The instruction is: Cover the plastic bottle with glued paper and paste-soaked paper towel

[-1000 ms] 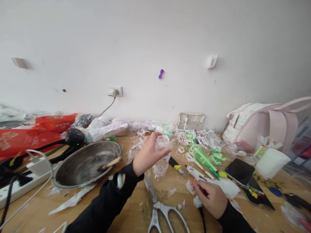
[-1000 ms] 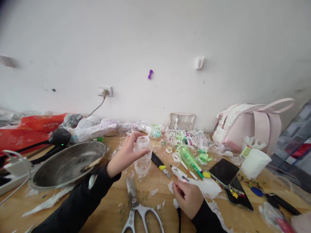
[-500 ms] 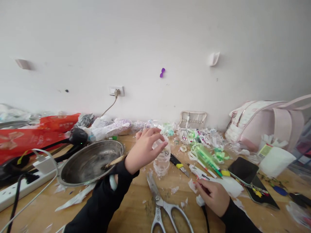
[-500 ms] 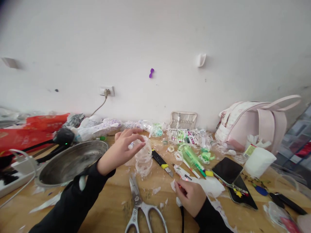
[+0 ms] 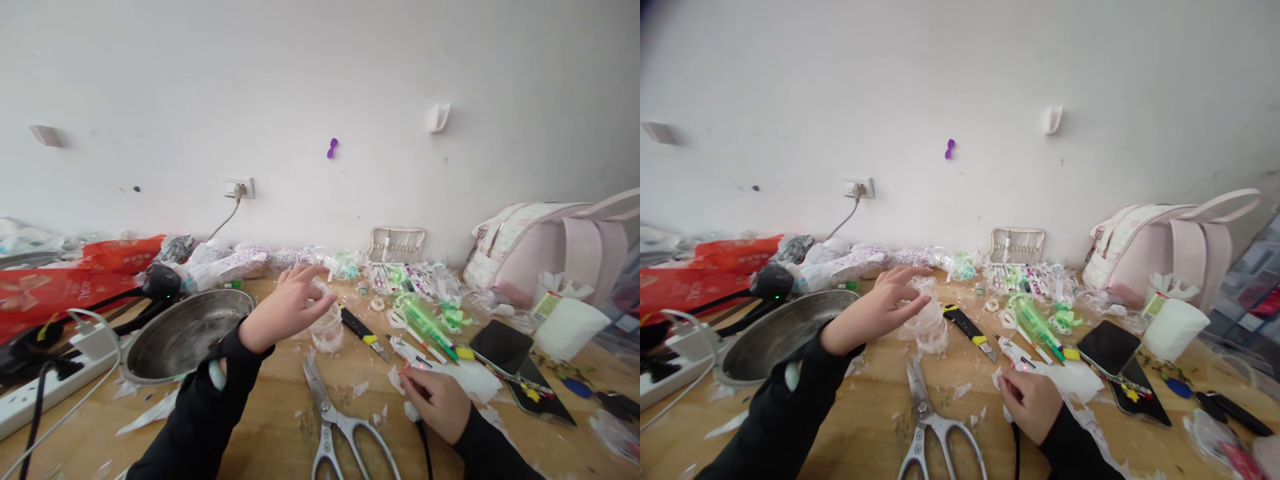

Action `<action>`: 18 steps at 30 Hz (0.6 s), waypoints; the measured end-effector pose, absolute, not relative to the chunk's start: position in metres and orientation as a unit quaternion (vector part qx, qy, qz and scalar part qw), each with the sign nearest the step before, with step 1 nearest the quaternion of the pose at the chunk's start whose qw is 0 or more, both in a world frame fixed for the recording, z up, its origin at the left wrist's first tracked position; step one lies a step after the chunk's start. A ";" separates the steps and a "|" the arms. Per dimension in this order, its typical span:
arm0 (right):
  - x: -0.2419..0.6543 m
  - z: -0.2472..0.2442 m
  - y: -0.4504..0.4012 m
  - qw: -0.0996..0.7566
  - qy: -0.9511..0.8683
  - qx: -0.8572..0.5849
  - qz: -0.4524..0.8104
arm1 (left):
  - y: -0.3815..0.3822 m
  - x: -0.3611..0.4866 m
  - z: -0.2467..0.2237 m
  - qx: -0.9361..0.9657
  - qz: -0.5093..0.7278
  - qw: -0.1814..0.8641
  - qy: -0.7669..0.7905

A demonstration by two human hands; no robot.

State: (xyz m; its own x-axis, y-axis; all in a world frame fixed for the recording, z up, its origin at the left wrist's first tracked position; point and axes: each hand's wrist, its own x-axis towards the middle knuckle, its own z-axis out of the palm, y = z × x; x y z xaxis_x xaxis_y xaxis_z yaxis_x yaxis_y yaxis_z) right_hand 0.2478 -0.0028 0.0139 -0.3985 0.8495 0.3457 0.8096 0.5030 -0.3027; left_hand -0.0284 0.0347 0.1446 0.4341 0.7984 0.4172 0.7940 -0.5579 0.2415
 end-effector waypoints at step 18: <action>0.249 0.011 0.000 0.211 -0.838 -0.501 0.045 | 0.009 -0.035 0.149 0.807 0.184 0.064 0.558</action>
State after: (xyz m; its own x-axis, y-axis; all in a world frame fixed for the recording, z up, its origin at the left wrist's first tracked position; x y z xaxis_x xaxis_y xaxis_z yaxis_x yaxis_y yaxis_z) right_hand 0.2492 -0.0003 0.0106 -0.4080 0.8593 0.3085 0.8213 0.4931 -0.2871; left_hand -0.0349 0.0091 0.1486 0.3095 0.9238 0.2255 0.8767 -0.3690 0.3085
